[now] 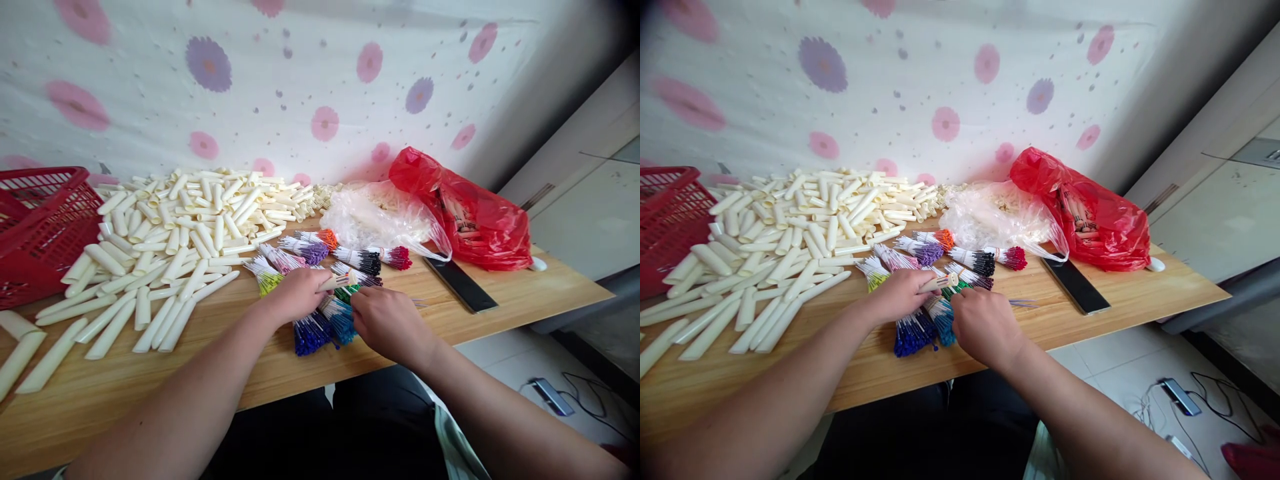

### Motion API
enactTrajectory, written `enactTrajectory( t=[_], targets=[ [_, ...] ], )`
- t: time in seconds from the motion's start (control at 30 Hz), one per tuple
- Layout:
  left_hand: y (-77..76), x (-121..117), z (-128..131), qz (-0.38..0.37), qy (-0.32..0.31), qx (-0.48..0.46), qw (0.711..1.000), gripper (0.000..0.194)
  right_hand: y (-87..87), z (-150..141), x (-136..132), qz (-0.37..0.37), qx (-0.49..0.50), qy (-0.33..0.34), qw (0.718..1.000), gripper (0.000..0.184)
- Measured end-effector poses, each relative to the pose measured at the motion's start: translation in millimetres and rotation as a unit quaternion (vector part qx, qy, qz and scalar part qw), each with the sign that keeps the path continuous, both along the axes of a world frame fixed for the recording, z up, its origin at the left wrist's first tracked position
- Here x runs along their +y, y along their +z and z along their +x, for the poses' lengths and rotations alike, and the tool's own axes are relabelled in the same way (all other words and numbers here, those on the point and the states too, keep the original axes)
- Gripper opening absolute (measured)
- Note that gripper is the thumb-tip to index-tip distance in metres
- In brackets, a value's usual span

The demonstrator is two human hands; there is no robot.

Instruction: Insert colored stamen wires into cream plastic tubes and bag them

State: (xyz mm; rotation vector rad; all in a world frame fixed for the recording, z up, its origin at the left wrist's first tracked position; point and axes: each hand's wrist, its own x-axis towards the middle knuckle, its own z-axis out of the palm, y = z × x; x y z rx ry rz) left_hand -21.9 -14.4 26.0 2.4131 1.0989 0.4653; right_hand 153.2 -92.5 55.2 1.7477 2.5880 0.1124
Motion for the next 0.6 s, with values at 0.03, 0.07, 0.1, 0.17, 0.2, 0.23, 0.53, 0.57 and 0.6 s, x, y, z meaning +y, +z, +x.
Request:
enactTrajectory(
  t=[0.03, 0.07, 0.1, 0.17, 0.2, 0.23, 0.53, 0.57, 0.6],
  targets=[
    [-0.5, 0, 0, -0.006, -0.001, -0.002, 1.000, 0.010, 3.8, 4, -2, -0.001, 0.004, -0.006, 1.000, 0.016],
    [-1.0, 1, -1, -0.010, -0.001, -0.003, 1.000, 0.009, 8.4, 10, -3, -0.003, 0.009, -0.011, 1.000, 0.017],
    [-1.5, 2, -1, -0.013, -0.002, -0.002, 1.000, 0.009, 13.7, 17, -3, -0.006, 0.016, -0.014, 1.000, 0.018],
    [-1.4, 4, -3, -0.029, -0.002, -0.005, 1.000, 0.007, 25.0, 32, -2, -0.015, 0.044, -0.009, 0.999, 0.020],
    [-0.4, 5, -5, -0.045, 0.000, -0.015, 0.999, 0.006, 30.4, 39, 1, -0.021, 0.064, 0.003, 0.998, 0.021],
    [1.4, 6, -6, -0.062, 0.008, -0.039, 0.997, 0.006, 35.1, 45, 4, -0.026, 0.085, 0.020, 0.996, 0.021],
    [22.7, 2, -13, -0.171, 0.056, -0.238, 0.955, 0.016, 38.1, 10, 69, -0.035, 0.268, 0.194, 0.943, 0.013],
    [22.1, 2, -13, -0.163, 0.072, -0.257, 0.950, 0.015, 35.9, 4, 77, -0.042, 0.316, 0.196, 0.927, 0.009],
    [21.2, 3, -14, -0.155, 0.091, -0.283, 0.942, 0.016, 33.4, -1, 84, -0.053, 0.372, 0.187, 0.908, 0.007]
  ],
)
